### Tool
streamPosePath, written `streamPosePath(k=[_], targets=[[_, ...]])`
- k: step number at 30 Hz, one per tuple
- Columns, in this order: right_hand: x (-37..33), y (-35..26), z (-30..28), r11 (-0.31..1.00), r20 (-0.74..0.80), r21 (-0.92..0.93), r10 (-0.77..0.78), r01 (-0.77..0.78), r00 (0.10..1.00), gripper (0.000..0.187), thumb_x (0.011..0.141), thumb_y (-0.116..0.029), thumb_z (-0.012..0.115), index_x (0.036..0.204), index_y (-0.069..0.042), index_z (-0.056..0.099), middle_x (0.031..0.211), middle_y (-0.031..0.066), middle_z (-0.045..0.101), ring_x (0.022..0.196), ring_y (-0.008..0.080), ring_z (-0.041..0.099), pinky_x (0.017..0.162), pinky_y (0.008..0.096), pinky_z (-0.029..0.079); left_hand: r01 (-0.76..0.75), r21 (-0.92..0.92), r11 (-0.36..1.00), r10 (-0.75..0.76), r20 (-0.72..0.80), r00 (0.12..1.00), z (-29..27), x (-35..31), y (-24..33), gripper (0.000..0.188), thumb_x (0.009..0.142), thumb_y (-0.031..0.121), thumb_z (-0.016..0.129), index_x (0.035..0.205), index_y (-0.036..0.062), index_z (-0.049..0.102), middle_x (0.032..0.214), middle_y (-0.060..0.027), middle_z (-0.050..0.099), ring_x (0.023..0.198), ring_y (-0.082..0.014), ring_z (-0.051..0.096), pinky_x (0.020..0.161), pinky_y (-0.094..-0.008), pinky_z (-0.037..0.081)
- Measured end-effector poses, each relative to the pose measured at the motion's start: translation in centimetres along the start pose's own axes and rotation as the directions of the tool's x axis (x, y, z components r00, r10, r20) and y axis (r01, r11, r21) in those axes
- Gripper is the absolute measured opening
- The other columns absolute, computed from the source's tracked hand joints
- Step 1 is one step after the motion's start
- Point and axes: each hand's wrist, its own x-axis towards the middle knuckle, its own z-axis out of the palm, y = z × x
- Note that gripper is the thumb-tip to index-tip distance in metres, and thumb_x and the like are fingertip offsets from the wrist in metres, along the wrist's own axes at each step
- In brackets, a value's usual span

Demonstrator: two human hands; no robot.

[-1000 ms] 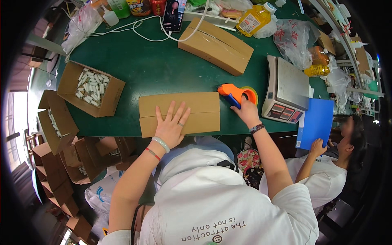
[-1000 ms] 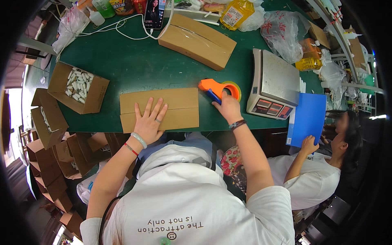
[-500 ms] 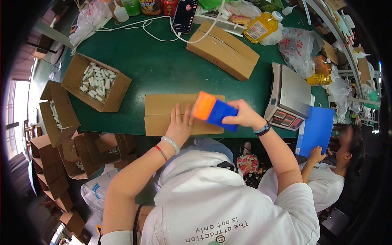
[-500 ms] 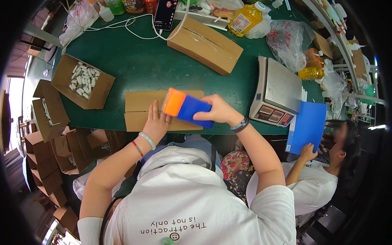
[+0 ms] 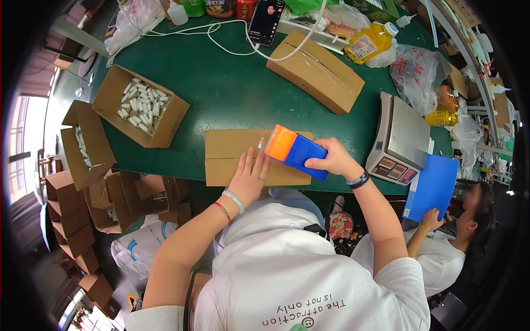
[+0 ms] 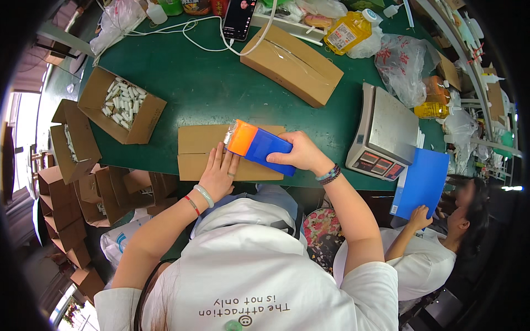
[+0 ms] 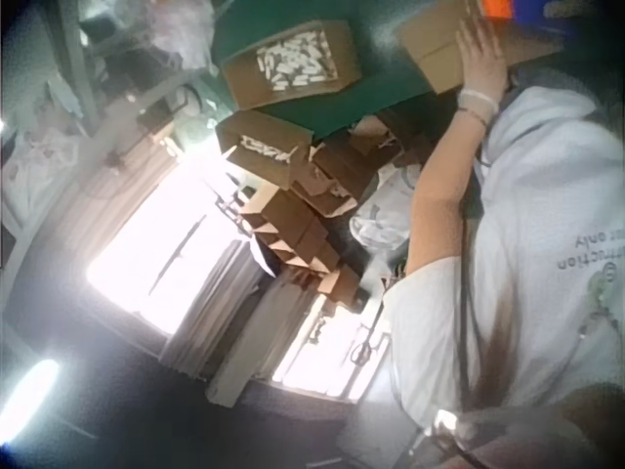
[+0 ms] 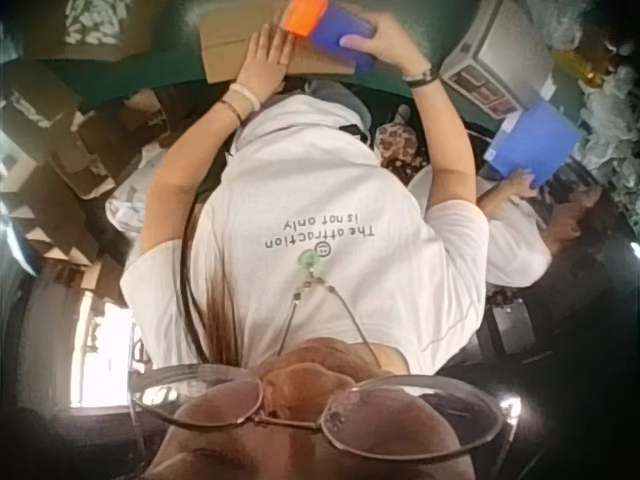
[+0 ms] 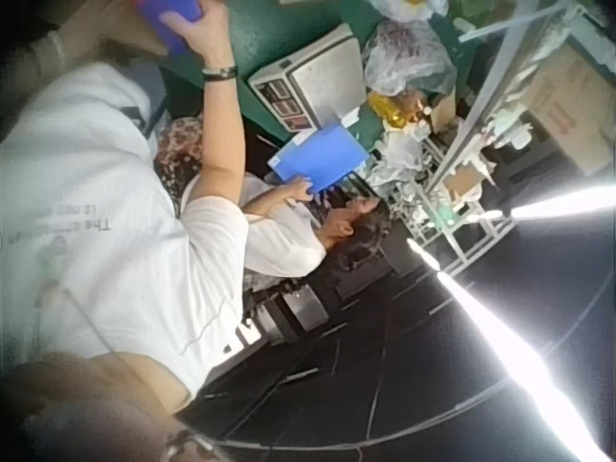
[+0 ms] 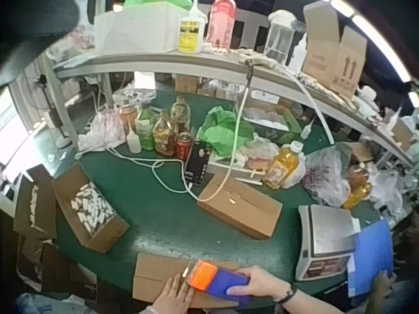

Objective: The person packs small components into cardboard boxes, then seals each box shut with a tape dispenser, weighs it on a scale, and stacks the finished boxes.

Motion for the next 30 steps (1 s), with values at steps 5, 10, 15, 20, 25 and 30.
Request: streamPosePath(k=[5, 10, 15, 20, 25, 30], targets=[[0.3, -0.4, -0.5, 0.998, 0.066, -0.01, -0.063, 0.064, 0.996, 0.043, 0.065, -0.034, 0.076, 0.085, 0.002, 0.064, 0.069, 0.0073, 0.062, 0.063, 0.0122, 0.057, 0.061, 0.0273, 0.047, 0.033, -0.041, 0.999, -0.03, 0.061, 0.998, -0.7, 0.0, 0.1, 0.077, 0.068, 0.025, 0.063, 0.133, -0.0028, 0.033, 0.141, -0.0223, 0.025, 0.132, -0.0425, 0.017, 0.109, -0.0483, 0.015], [1.6, -2.7, 0.0, 0.943, 0.206, -0.313, -0.047, 0.111, 0.977, 0.044, 0.064, -0.035, 0.076, 0.085, 0.002, 0.064, 0.068, 0.0084, 0.062, 0.061, 0.0135, 0.058, 0.061, 0.0273, 0.047, 0.011, -0.25, 0.968, -0.027, -0.06, 0.998, -1.4, -0.4, -0.2, 0.061, 0.065, 0.021, 0.065, 0.119, -0.0037, 0.049, 0.137, -0.0241, 0.031, 0.131, -0.0415, 0.02, 0.109, -0.0473, 0.016], [1.5, -1.8, 0.2, 0.949, 0.19, -0.255, -0.137, 0.184, 0.972, 0.048, 0.064, -0.039, 0.075, 0.085, 0.003, 0.064, 0.07, 0.0136, 0.064, 0.063, 0.021, 0.063, 0.062, 0.0297, 0.049, -0.014, -0.784, 0.621, -0.296, -0.251, 0.922, -1.2, -1.6, -2.0, 0.044, 0.071, 0.01, 0.056, 0.111, -0.0074, 0.053, 0.116, -0.0248, 0.052, 0.114, -0.0358, 0.046, 0.099, -0.0416, 0.034], [1.5, -3.0, 0.2, 0.936, 0.233, -0.314, -0.09, 0.162, 0.968, 0.044, 0.064, -0.037, 0.075, 0.08, 0.002, 0.063, 0.066, 0.0137, 0.063, 0.059, 0.0209, 0.062, 0.06, 0.0296, 0.049, 0.041, -0.863, -0.504, -0.445, 0.3, 0.844, -2.2, 0.4, -2.3, 0.025, 0.089, 0.013, 0.051, 0.106, -0.0057, 0.055, 0.098, -0.0093, 0.061, 0.082, -0.0129, 0.059, 0.075, -0.0275, 0.048], [2.3, -4.2, 0.8, 0.903, 0.281, -0.403, -0.03, 0.146, 0.959, 0.043, 0.064, -0.037, 0.075, 0.078, 0.002, 0.063, 0.065, 0.0137, 0.062, 0.056, 0.0219, 0.061, 0.058, 0.03, 0.048, -0.084, -0.967, -0.24, -0.704, 0.114, 0.701, -1.2, 0.4, -1.8, 0.01, 0.083, 0.008, 0.062, 0.085, -0.0025, 0.063, 0.071, -0.0019, 0.062, 0.063, -0.0054, 0.055, 0.058, -0.0201, 0.045], [3.9, -7.0, 2.9, 0.927, 0.279, -0.355, -0.021, 0.124, 0.96, 0.04, 0.064, -0.032, 0.077, 0.077, 0.002, 0.061, 0.062, 0.0108, 0.059, 0.056, 0.0161, 0.059, 0.056, 0.0271, 0.047, -0.073, -0.98, -0.184, -0.859, 0.124, 0.496, -1.1, -3.9, -6.3, 0.009, 0.081, 0.008, 0.064, 0.08, -0.0011, 0.063, 0.072, -0.0019, 0.062, 0.062, -0.0052, 0.054, 0.058, -0.0199, 0.044]])
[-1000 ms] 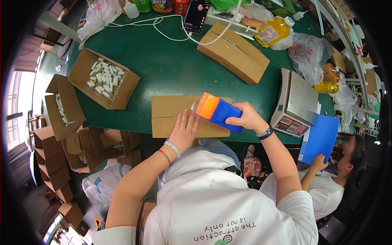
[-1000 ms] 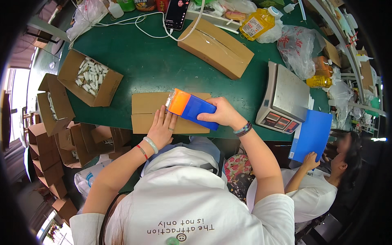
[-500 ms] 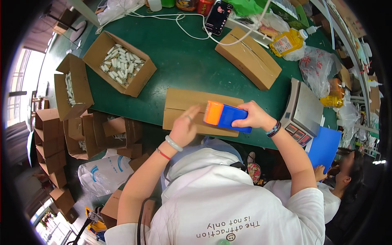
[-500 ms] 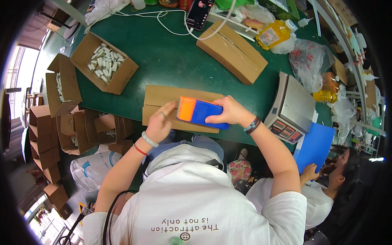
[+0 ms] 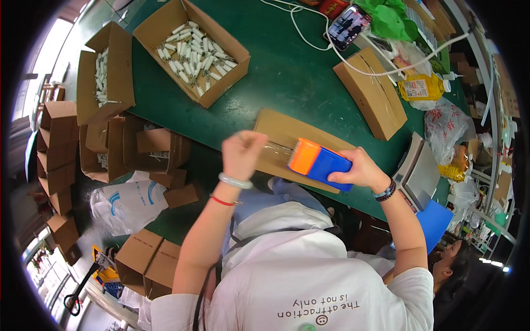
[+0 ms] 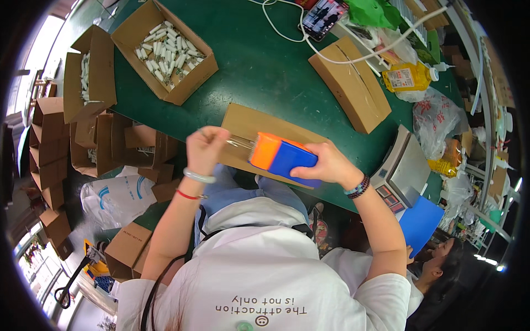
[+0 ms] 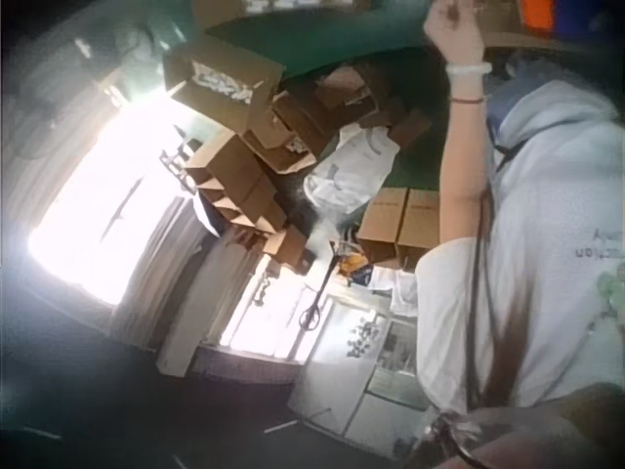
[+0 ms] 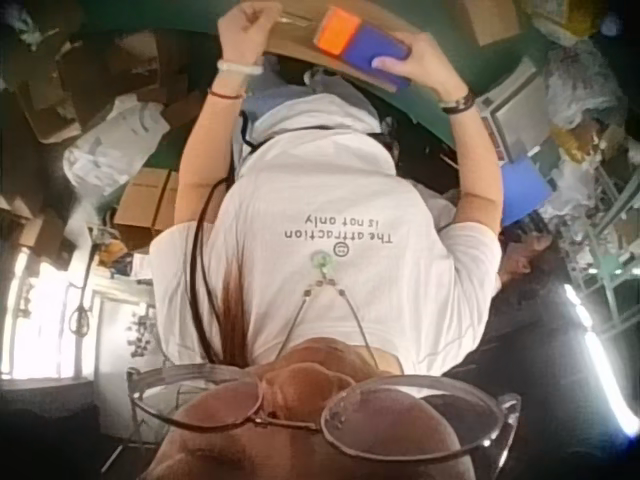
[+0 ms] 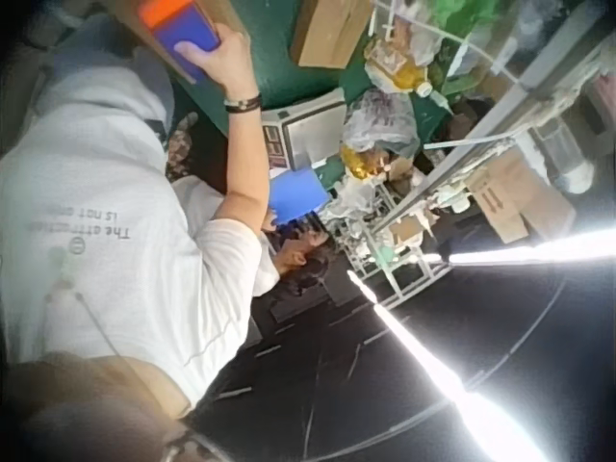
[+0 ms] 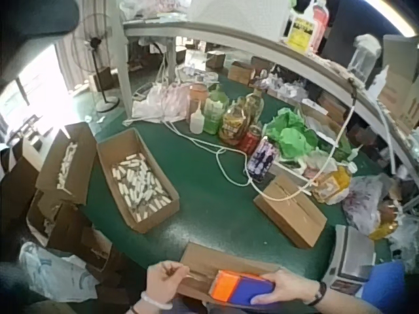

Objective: The person packs small components into cardboard boxes, then seals each box shut with a tape dispenser, weighs it on a scale, and stacks the finished boxes.

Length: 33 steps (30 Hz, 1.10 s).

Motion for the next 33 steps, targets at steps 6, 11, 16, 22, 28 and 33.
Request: streamPosePath(k=[6, 11, 16, 22, 28, 33], targets=[[2.6, -2.7, 0.5, 0.995, 0.129, -0.049, 0.097, -0.091, 0.987, 0.042, 0.067, -0.033, 0.076, 0.084, 0.002, 0.063, 0.067, 0.011, 0.062, 0.06, 0.0158, 0.06, 0.059, 0.027, 0.048, 0.111, -0.073, 0.991, -0.112, -0.012, 0.994, -5.0, 2.4, -0.6, 0.014, 0.082, 0.01, 0.063, 0.08, -0.0036, 0.062, 0.066, -0.0024, 0.06, 0.057, -0.0061, 0.051, 0.054, -0.0192, 0.041], [3.3, -4.4, 1.0, 0.97, 0.103, -0.051, 0.243, -0.239, 0.965, 0.046, 0.068, -0.035, 0.076, 0.089, 0.004, 0.063, 0.07, 0.0119, 0.063, 0.064, 0.0165, 0.061, 0.062, 0.0276, 0.049, 0.132, 0.033, 0.991, -0.132, -0.021, 0.991, -5.5, 3.2, -3.0, 0.016, 0.081, 0.011, 0.063, 0.079, -0.0043, 0.063, 0.067, -0.0029, 0.061, 0.06, -0.0062, 0.054, 0.056, -0.0201, 0.043], [4.2, -5.0, 1.6, 0.97, 0.071, -0.076, 0.236, -0.231, 0.969, 0.048, 0.068, -0.034, 0.075, 0.093, 0.004, 0.063, 0.072, 0.0128, 0.064, 0.066, 0.016, 0.062, 0.063, 0.0275, 0.05, 0.151, 0.008, 0.989, -0.151, -0.01, 0.989, -6.0, 4.6, -4.8, 0.016, 0.081, 0.012, 0.063, 0.079, -0.0038, 0.063, 0.066, -0.0048, 0.062, 0.059, -0.0081, 0.055, 0.057, -0.0218, 0.044], [4.2, -4.5, 1.8, 0.966, 0.029, -0.082, 0.249, -0.246, 0.968, 0.046, 0.066, -0.031, 0.076, 0.094, 0.003, 0.063, 0.071, 0.0126, 0.065, 0.064, 0.0153, 0.062, 0.062, 0.0272, 0.05, -0.145, 0.67, 0.728, 0.089, 0.117, 0.989, -3.2, 4.2, -5.9, 0.02, 0.082, 0.02, 0.057, 0.094, 0.0038, 0.059, 0.077, -0.0162, 0.063, 0.074, -0.035, 0.06, 0.062, -0.0405, 0.048], [4.0, -4.1, 2.1, 0.97, 0.013, -0.088, 0.228, -0.226, 0.974, 0.043, 0.065, -0.026, 0.076, 0.094, 0.002, 0.064, 0.072, 0.0127, 0.065, 0.061, 0.016, 0.063, 0.061, 0.0271, 0.05, -0.395, 0.718, 0.573, 0.297, 0.268, 0.917, -5.0, 5.5, -5.5, 0.027, 0.081, 0.015, 0.058, 0.105, 0.0039, 0.052, 0.089, -0.0166, 0.061, 0.07, -0.0328, 0.062, 0.057, -0.0382, 0.049], [4.0, -4.5, 2.2, 0.981, -0.026, -0.085, 0.174, -0.176, 0.984, 0.042, 0.065, -0.025, 0.076, 0.094, 0.003, 0.064, 0.07, 0.0129, 0.065, 0.061, 0.0166, 0.063, 0.061, 0.0274, 0.05, -0.435, 0.361, 0.825, 0.146, 0.607, 0.781, -5.8, 1.7, -4.0, 0.101, 0.066, 0.043, 0.069, 0.14, 0.0003, 0.014, 0.143, -0.0217, 0.021, 0.134, -0.0307, 0.021, 0.108, -0.0502, 0.01]])
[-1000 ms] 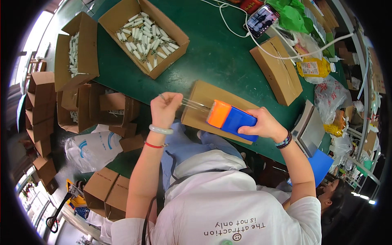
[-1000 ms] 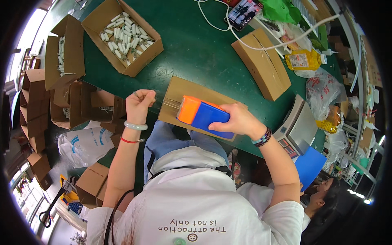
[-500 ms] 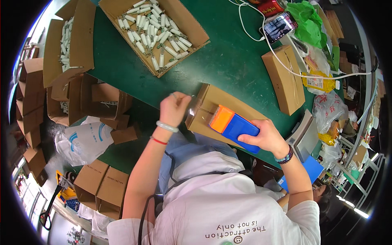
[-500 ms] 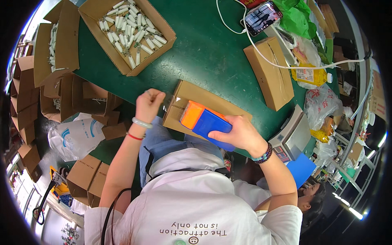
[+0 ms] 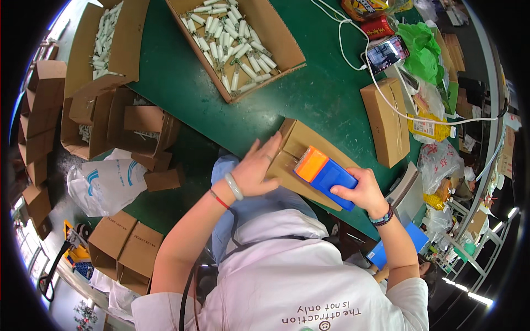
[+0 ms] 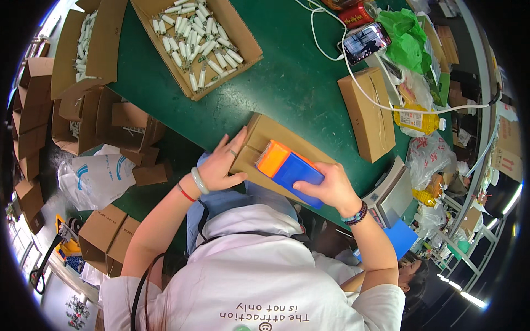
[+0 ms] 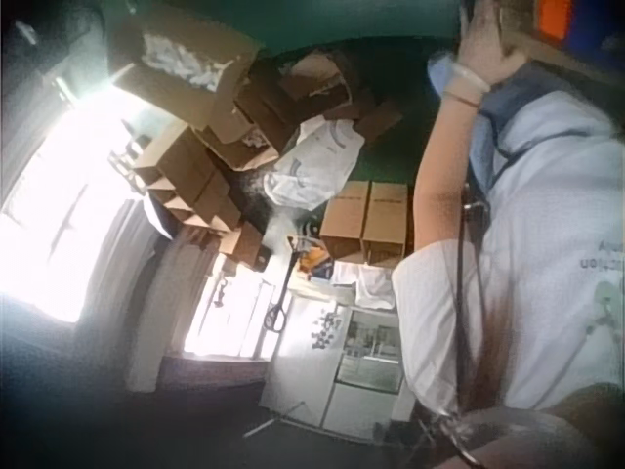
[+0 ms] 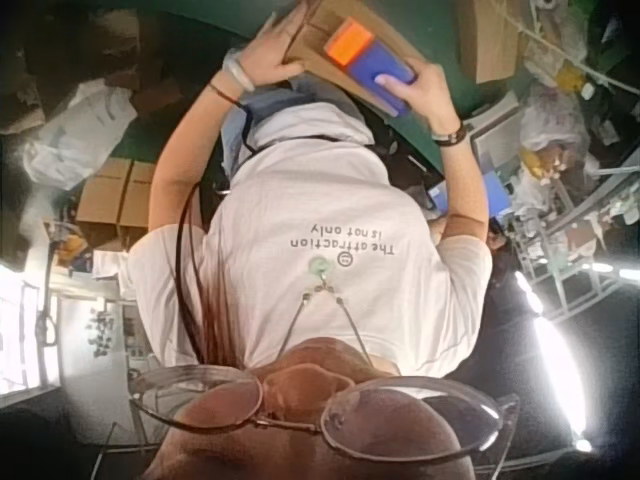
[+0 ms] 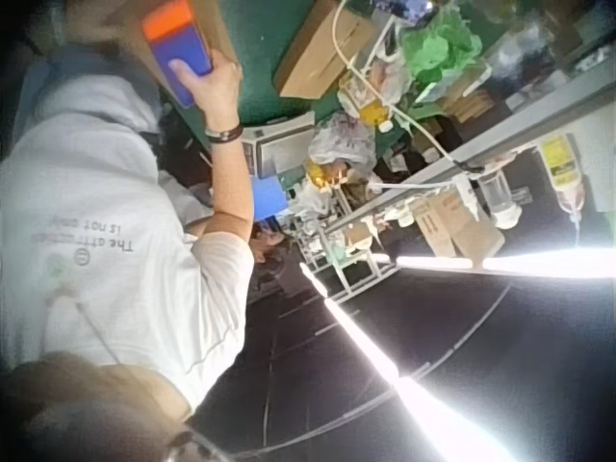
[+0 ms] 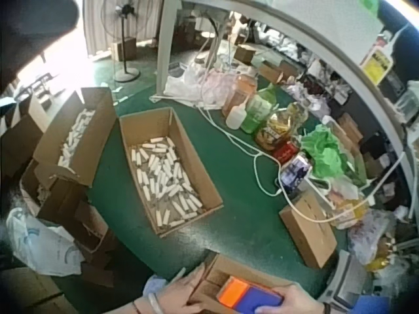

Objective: The person packs small components into cardboard boxes, then seals each box shut with a tape dispenser, weighs it on a scale, and stacks the finished boxes.

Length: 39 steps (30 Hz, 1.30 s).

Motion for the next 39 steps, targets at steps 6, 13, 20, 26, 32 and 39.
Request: streamPosePath(k=[6, 13, 20, 26, 32, 39], targets=[[0.3, -0.1, -0.1, 1.0, -0.031, 0.015, 0.022, -0.022, 0.999, 0.043, 0.065, -0.03, 0.077, 0.087, 0.005, 0.064, 0.066, 0.0118, 0.063, 0.06, 0.0135, 0.061, 0.058, 0.0269, 0.049, 0.021, 0.346, 0.938, -0.057, 0.094, 0.994, -3.6, 2.4, 1.9, 0.117, 0.049, 0.049, 0.078, 0.139, 0.0021, 0.02, 0.145, -0.0204, 0.016, 0.134, -0.0343, 0.018, 0.107, -0.0529, 0.015], [-0.6, 0.0, 0.4, 0.999, -0.053, -0.031, 0.004, -0.006, 0.999, 0.046, 0.065, -0.036, 0.075, 0.092, 0.0, 0.066, 0.069, 0.0137, 0.064, 0.061, 0.0223, 0.064, 0.062, 0.0312, 0.051, -0.241, 0.643, 0.727, -0.065, 0.414, 0.908, -3.5, 5.7, 5.0, 0.125, 0.036, 0.045, 0.083, 0.138, 0.004, 0.023, 0.145, -0.0163, 0.015, 0.135, -0.0368, 0.012, 0.106, -0.0557, 0.017], [-0.5, 0.0, 0.2, 0.999, -0.053, 0.014, -0.051, 0.052, 0.997, 0.049, 0.067, -0.041, 0.072, 0.09, 0.001, 0.066, 0.067, 0.0145, 0.064, 0.06, 0.024, 0.062, 0.061, 0.0319, 0.05, -0.324, 0.478, 0.816, 0.144, 0.375, 0.916, -3.5, 6.3, 3.1, 0.119, 0.037, 0.042, 0.082, 0.136, 0.0036, 0.027, 0.141, -0.016, 0.025, 0.132, -0.0388, 0.017, 0.106, -0.0462, 0.026], [-1.1, -0.1, 0.0, 0.999, 0.006, 0.011, -0.043, 0.043, 0.999, 0.05, 0.069, -0.041, 0.071, 0.093, 0.002, 0.065, 0.067, 0.015, 0.064, 0.061, 0.0249, 0.063, 0.062, 0.0322, 0.05, -0.351, 0.459, 0.816, 0.198, 0.348, 0.916, -3.3, 6.3, 2.9, 0.117, 0.036, 0.038, 0.082, 0.134, 0.003, 0.029, 0.137, -0.018, 0.028, 0.129, -0.0384, 0.023, 0.105, -0.042, 0.029], [-4.5, 4.0, -2.1, 0.997, 0.053, -0.028, 0.067, -0.065, 0.996, 0.046, 0.069, -0.04, 0.071, 0.091, 0.0, 0.066, 0.071, 0.0138, 0.065, 0.064, 0.0209, 0.064, 0.062, 0.0299, 0.05, -0.324, 0.426, 0.844, 0.172, 0.358, 0.918, -3.2, 6.4, 3.3, 0.119, 0.034, 0.036, 0.083, 0.133, 0.0026, 0.028, 0.135, -0.0185, 0.028, 0.129, -0.037, 0.023, 0.105, -0.0415, 0.029], [-6.1, 7.8, -3.9, 0.996, 0.046, -0.052, 0.075, -0.073, 0.996, 0.044, 0.068, -0.04, 0.072, 0.077, 0.002, 0.065, 0.065, 0.0146, 0.063, 0.058, 0.0231, 0.062, 0.059, 0.0316, 0.049, -0.297, 0.524, 0.798, 0.086, 0.388, 0.918, -3.1, 7.0, 5.0, 0.118, 0.035, 0.037, 0.083, 0.132, 0.001, 0.028, 0.133, -0.0199, 0.03, 0.129, -0.0375, 0.024, 0.106, -0.0437, 0.026]])
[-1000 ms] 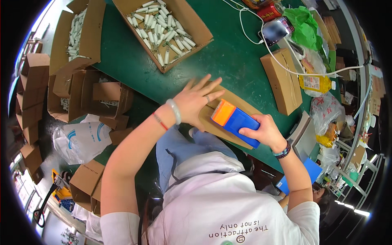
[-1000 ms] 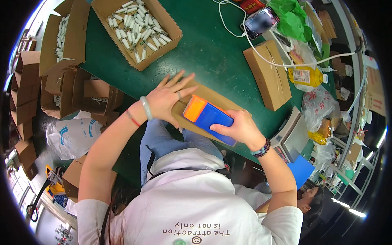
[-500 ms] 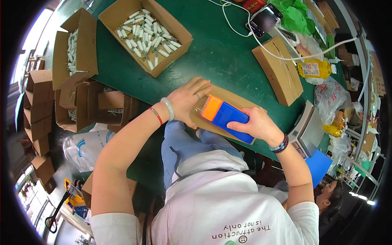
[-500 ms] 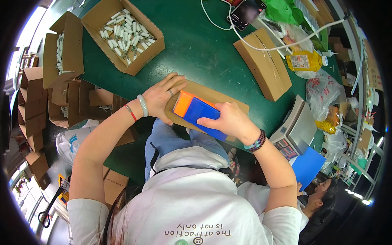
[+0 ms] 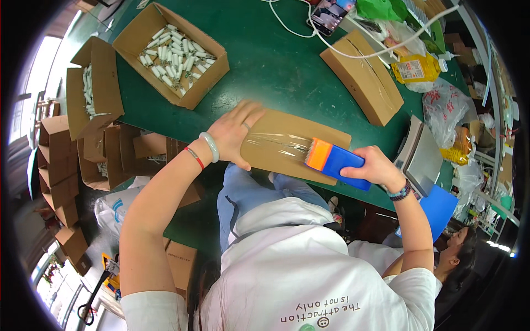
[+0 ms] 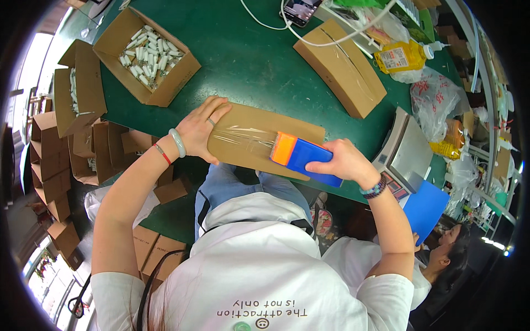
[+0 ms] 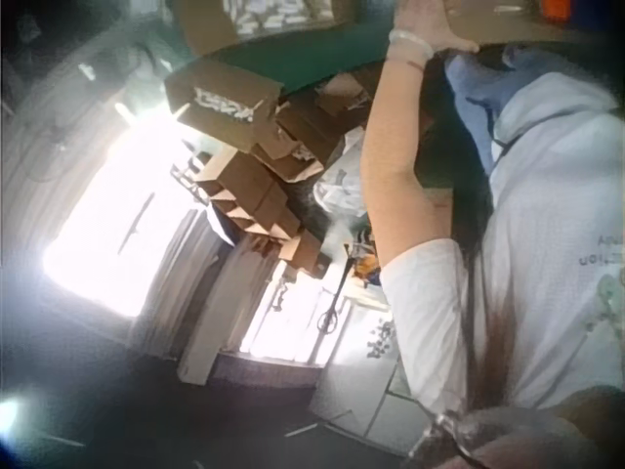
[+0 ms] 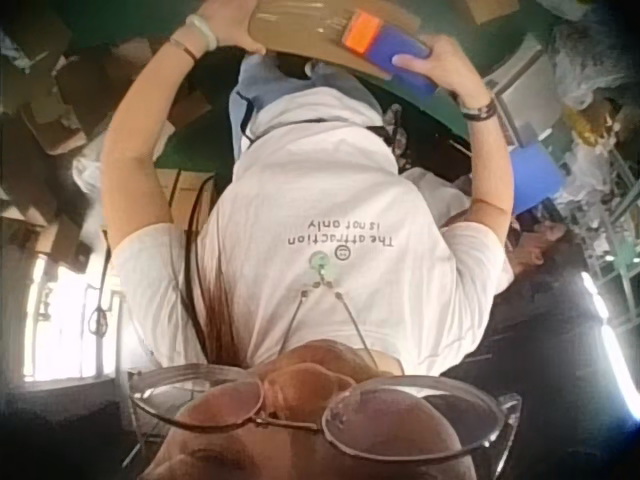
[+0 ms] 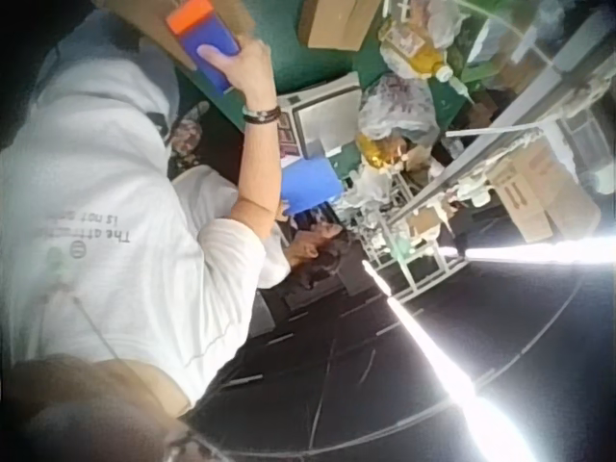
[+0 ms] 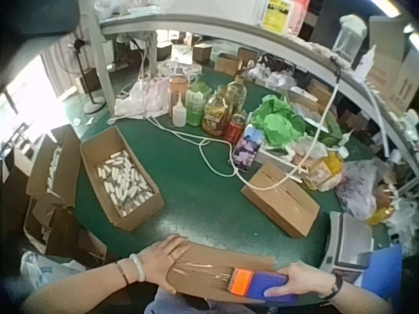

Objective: The person packs small components into cardboard boxes, then seals each box shut with a tape dispenser, weighs it on a scale, and stacks the finished boxes.

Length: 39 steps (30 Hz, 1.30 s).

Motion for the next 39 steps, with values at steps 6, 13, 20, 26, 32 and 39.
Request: streamPosePath(k=[6, 13, 20, 26, 32, 39], targets=[[0.4, 2.0, 0.8, 1.0, -0.07, -0.007, -0.023, 0.022, 0.997, 0.047, 0.067, -0.043, 0.071, 0.075, 0.003, 0.065, 0.063, 0.017, 0.061, 0.057, 0.0259, 0.062, 0.058, 0.0339, 0.049, 0.029, 0.474, 0.88, -0.133, 0.187, 0.973, 0.2, 2.8, 4.2, 0.123, 0.04, 0.05, 0.078, 0.135, -0.0042, 0.022, 0.135, -0.0286, 0.026, 0.132, -0.0405, 0.017, 0.105, -0.0563, 0.014], [0.4, 2.7, 1.2, 1.0, -0.076, -0.014, -0.02, 0.019, 0.997, 0.052, 0.066, -0.049, 0.069, 0.077, 0.002, 0.066, 0.064, 0.0183, 0.061, 0.058, 0.029, 0.061, 0.059, 0.0356, 0.049, -0.019, 0.407, 0.913, -0.041, 0.137, 0.99, 3.2, 5.6, 7.0, 0.13, 0.042, 0.058, 0.076, 0.139, -0.0031, 0.015, 0.137, -0.0312, 0.022, 0.132, -0.042, 0.016, 0.105, -0.0583, 0.009], [0.2, 2.6, 1.1, 1.0, -0.083, -0.008, -0.011, 0.01, 0.997, 0.053, 0.066, -0.05, 0.068, 0.077, 0.002, 0.066, 0.066, 0.0189, 0.062, 0.06, 0.0299, 0.061, 0.06, 0.0361, 0.049, -0.019, 0.377, 0.926, -0.024, 0.108, 0.994, 3.4, 6.2, 7.0, 0.13, 0.041, 0.058, 0.076, 0.139, -0.0006, 0.014, 0.132, -0.0303, 0.027, 0.127, -0.042, 0.024, 0.105, -0.0575, 0.011], [0.2, 2.2, 1.0, 0.999, -0.064, -0.042, 0.014, -0.017, 0.998, 0.057, 0.066, -0.052, 0.066, 0.08, 0.003, 0.066, 0.068, 0.02, 0.062, 0.064, 0.0309, 0.063, 0.063, 0.0364, 0.051, -0.08, 0.353, 0.932, 0.059, 0.071, 0.996, 3.6, 6.1, 6.8, 0.128, 0.04, 0.056, 0.077, 0.141, 0.0081, 0.016, 0.131, -0.0304, 0.027, 0.125, -0.0435, 0.025, 0.103, -0.0597, 0.012], [1.1, 1.7, 0.1, 0.991, -0.011, -0.127, 0.037, -0.038, 0.999, 0.062, 0.066, -0.057, 0.063, 0.081, 0.003, 0.067, 0.072, 0.0221, 0.063, 0.068, 0.0334, 0.063, 0.066, 0.0375, 0.051, -0.029, 0.405, 0.914, -0.035, 0.15, 0.988, 3.6, 6.7, 7.6, 0.126, 0.042, 0.057, 0.077, 0.141, 0.0084, 0.016, 0.133, -0.0315, 0.024, 0.126, -0.0443, 0.023, 0.103, -0.0599, 0.011], [-0.9, 5.0, 0.0, 0.993, -0.04, -0.095, -0.077, 0.073, 0.996, 0.061, 0.067, -0.057, 0.064, 0.08, 0.002, 0.066, 0.071, 0.0213, 0.063, 0.067, 0.0341, 0.062, 0.065, 0.0372, 0.051, -0.016, 0.403, 0.915, -0.049, 0.151, 0.987, 3.5, 6.8, 7.5, 0.126, 0.042, 0.057, 0.077, 0.141, 0.008, 0.016, 0.133, -0.0325, 0.024, 0.127, -0.0447, 0.022, 0.103, -0.0592, 0.011]])
